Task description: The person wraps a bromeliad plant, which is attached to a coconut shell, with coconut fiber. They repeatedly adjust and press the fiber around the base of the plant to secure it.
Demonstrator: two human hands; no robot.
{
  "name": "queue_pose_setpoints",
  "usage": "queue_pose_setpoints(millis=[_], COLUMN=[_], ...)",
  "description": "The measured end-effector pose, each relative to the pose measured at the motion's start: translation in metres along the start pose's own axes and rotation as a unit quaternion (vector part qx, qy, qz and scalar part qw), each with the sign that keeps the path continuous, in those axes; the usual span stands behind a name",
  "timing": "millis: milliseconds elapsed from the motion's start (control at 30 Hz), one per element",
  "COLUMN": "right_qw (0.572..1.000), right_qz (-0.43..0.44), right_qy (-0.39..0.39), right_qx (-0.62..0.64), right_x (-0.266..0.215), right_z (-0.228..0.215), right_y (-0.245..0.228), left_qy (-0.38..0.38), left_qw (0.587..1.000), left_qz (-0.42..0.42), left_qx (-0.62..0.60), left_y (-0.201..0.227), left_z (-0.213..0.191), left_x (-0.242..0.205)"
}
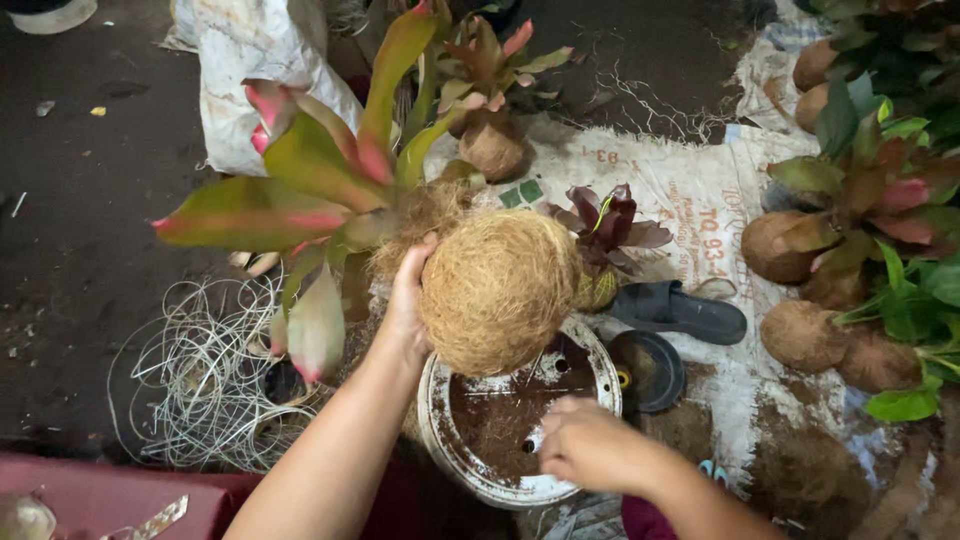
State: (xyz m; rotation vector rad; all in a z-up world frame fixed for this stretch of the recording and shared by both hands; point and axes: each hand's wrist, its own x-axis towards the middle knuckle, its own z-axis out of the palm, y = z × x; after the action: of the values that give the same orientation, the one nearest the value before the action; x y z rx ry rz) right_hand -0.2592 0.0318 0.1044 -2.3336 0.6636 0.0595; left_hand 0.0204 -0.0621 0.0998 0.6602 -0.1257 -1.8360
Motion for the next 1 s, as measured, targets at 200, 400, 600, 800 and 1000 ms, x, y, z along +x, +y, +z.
queue_pose_setpoints(millis=[200,400,600,800,1000], right_qw=[0.946,0.931,0.968,0.825,0.908], right_qz=[0.236,0.305,0.135,0.223,0.295], right_qy=[-0.203,-0.181,0.201,0.358,0.298], right_qx=[-0.086,0.084,-0.062,0.377,-0.010], right_x=[-0.017,-0.040,-0.060,-0.072,-0.066], right_z=[0.001,-0.004,-0.013,-0.008,-0.027], right_y=[0.070,0.105,0.104,0.131,0.100], left_qy=[0.019,0.057,-0.029,-0.060,-0.065], left_qw=[0.999,0.995,0.998,0.996,0.995], left_qz=[0.022,0.066,0.063,0.065,0.075], left_qx=[0.020,0.049,-0.003,-0.013,-0.004], left_y=[0.012,0.029,0.025,0.014,0.011], left_z=[-0.007,-0.014,-0.018,-0.012,-0.005], left_x=[-0.005,-0.018,-0.027,-0.033,-0.034])
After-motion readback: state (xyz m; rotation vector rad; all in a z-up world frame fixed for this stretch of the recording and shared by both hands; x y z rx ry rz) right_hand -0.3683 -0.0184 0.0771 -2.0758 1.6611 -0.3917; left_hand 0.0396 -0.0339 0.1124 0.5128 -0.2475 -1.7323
